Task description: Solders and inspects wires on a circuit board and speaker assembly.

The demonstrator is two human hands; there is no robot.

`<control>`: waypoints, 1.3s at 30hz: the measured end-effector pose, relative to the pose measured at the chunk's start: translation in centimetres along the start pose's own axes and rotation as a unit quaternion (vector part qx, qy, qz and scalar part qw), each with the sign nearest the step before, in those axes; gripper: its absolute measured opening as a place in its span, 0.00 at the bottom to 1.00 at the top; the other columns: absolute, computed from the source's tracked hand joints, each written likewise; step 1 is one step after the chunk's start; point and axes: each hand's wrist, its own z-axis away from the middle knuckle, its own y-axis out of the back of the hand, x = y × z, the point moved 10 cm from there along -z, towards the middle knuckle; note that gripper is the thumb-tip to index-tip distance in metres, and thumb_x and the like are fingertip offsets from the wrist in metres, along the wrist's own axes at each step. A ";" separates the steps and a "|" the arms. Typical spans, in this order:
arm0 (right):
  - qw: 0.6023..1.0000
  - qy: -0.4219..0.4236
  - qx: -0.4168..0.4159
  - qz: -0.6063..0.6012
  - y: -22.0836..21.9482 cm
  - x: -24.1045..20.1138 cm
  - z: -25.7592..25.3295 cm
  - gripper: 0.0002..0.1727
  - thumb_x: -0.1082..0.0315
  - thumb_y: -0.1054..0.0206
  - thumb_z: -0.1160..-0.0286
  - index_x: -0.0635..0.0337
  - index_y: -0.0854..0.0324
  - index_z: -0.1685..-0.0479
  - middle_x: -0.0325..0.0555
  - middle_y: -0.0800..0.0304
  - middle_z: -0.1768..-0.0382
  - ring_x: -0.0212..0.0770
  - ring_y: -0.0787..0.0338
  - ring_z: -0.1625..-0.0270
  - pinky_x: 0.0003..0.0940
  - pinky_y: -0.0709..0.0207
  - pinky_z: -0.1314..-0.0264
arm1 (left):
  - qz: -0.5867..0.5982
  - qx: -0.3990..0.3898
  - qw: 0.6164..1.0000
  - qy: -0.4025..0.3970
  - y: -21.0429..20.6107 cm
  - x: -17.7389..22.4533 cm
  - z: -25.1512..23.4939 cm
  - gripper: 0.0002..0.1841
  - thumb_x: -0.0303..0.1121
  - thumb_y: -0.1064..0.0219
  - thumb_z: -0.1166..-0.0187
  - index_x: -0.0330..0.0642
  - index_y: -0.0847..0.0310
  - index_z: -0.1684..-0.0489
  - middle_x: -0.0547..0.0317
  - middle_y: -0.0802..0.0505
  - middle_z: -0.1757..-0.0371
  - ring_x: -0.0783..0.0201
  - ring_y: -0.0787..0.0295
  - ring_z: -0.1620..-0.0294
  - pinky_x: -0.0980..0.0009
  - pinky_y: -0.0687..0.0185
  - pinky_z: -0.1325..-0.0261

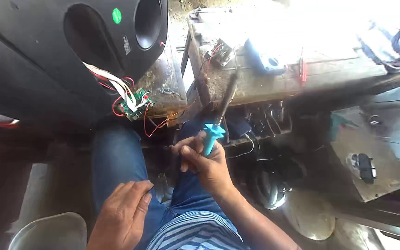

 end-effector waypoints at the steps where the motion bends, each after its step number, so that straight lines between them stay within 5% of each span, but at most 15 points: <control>1: 1.000 0.009 0.012 -0.008 0.4 -0.1 -0.2 0.06 0.81 0.32 0.24 0.64 0.24 0.65 0.62 0.07 0.57 0.38 0.10 0.73 0.26 0.18 0.73 | -0.010 -0.009 1.000 0.007 -0.4 -0.3 -0.1 0.18 0.42 0.49 0.09 0.45 0.13 0.47 0.62 0.08 0.60 0.69 0.14 0.57 0.69 0.20 0.50; 4: 1.000 0.001 0.013 -0.001 0.4 0.7 -0.5 0.07 0.83 0.32 0.25 0.66 0.25 0.64 0.62 0.06 0.59 0.39 0.10 0.76 0.27 0.17 0.75 | -0.018 -0.027 0.998 0.046 -1.0 -1.1 -0.9 0.21 0.48 0.50 0.11 0.47 0.14 0.41 0.63 0.08 0.50 0.66 0.14 0.46 0.60 0.19 0.42; 7: 0.999 -0.038 -0.020 0.013 -1.1 2.5 -0.6 0.09 0.83 0.29 0.27 0.67 0.25 0.61 0.59 0.05 0.62 0.36 0.11 0.79 0.25 0.19 0.80 | 0.039 0.045 0.997 0.057 0.4 -0.3 -3.6 0.24 0.49 0.48 0.11 0.42 0.15 0.35 0.58 0.09 0.38 0.63 0.16 0.34 0.59 0.19 0.32; 10: 0.997 -0.071 -0.032 0.018 -2.1 3.8 -0.8 0.13 0.83 0.26 0.31 0.68 0.26 0.56 0.55 0.07 0.69 0.34 0.15 0.83 0.24 0.20 0.83 | 0.092 0.120 0.985 0.081 1.0 0.0 -6.5 0.17 0.42 0.42 0.13 0.41 0.11 0.44 0.61 0.08 0.42 0.66 0.13 0.39 0.64 0.14 0.36; 14: 0.995 -0.094 -0.023 0.009 -1.5 4.3 -1.3 0.21 0.85 0.26 0.34 0.66 0.31 0.47 0.52 0.13 0.74 0.35 0.17 0.85 0.26 0.20 0.85 | 0.178 0.085 0.971 0.132 -0.5 -0.5 -8.9 0.09 0.36 0.34 0.20 0.45 0.09 0.55 0.65 0.06 0.52 0.69 0.09 0.58 0.72 0.10 0.56; 22: 0.996 -0.090 -0.005 0.014 0.1 5.4 -2.3 0.27 0.87 0.28 0.35 0.61 0.36 0.41 0.51 0.16 0.74 0.36 0.18 0.85 0.27 0.21 0.86 | 0.159 0.075 0.971 0.164 -3.0 -1.5 -11.0 0.04 0.31 0.29 0.25 0.47 0.09 0.61 0.65 0.07 0.56 0.70 0.09 0.61 0.74 0.10 0.63; 25: 0.997 -0.062 -0.001 0.043 1.2 4.7 -2.8 0.28 0.84 0.23 0.36 0.61 0.34 0.40 0.55 0.10 0.67 0.39 0.14 0.81 0.27 0.19 0.84 | 0.125 0.104 0.979 0.125 -2.2 -1.1 -11.7 0.06 0.31 0.30 0.22 0.43 0.09 0.56 0.64 0.06 0.54 0.71 0.09 0.58 0.73 0.09 0.56; 28: 0.991 -0.014 -0.004 0.136 2.6 3.4 -3.1 0.23 0.73 0.24 0.27 0.61 0.32 0.39 0.52 0.07 0.60 0.38 0.13 0.77 0.28 0.19 0.81 | 0.047 0.141 0.987 0.067 -0.4 -0.4 -12.5 0.08 0.30 0.31 0.19 0.38 0.11 0.50 0.60 0.07 0.53 0.71 0.09 0.55 0.72 0.10 0.50; 30: 0.979 0.006 0.001 0.203 4.0 2.7 -2.9 0.19 0.60 0.31 0.18 0.58 0.31 0.38 0.45 0.10 0.61 0.34 0.15 0.77 0.28 0.19 0.79 | -0.010 0.159 0.987 0.038 1.0 -0.1 -13.1 0.09 0.29 0.30 0.19 0.36 0.10 0.49 0.56 0.08 0.52 0.68 0.09 0.52 0.69 0.10 0.45; 33: 0.966 0.013 0.019 0.257 5.9 2.0 -2.3 0.22 0.48 0.48 0.07 0.56 0.27 0.35 0.40 0.14 0.65 0.31 0.19 0.76 0.26 0.22 0.78 | -0.105 0.196 0.975 0.018 2.8 0.4 -13.9 0.09 0.29 0.29 0.20 0.35 0.08 0.49 0.52 0.10 0.55 0.67 0.12 0.56 0.73 0.14 0.53; 35: 0.955 0.024 0.033 0.294 6.9 1.4 -1.9 0.22 0.51 0.52 0.05 0.60 0.24 0.36 0.40 0.15 0.65 0.30 0.20 0.75 0.25 0.23 0.77 | -0.150 0.214 0.965 0.015 3.3 0.4 -14.3 0.09 0.30 0.29 0.20 0.36 0.08 0.49 0.50 0.12 0.57 0.65 0.15 0.59 0.74 0.18 0.59; 39: 0.913 0.078 0.053 0.396 7.5 -0.3 -1.4 0.17 0.60 0.40 0.11 0.67 0.17 0.43 0.43 0.12 0.59 0.29 0.15 0.67 0.25 0.16 0.68 | -0.222 0.201 0.954 0.016 2.2 0.2 -15.4 0.10 0.30 0.32 0.18 0.36 0.07 0.48 0.46 0.11 0.55 0.58 0.13 0.58 0.67 0.16 0.57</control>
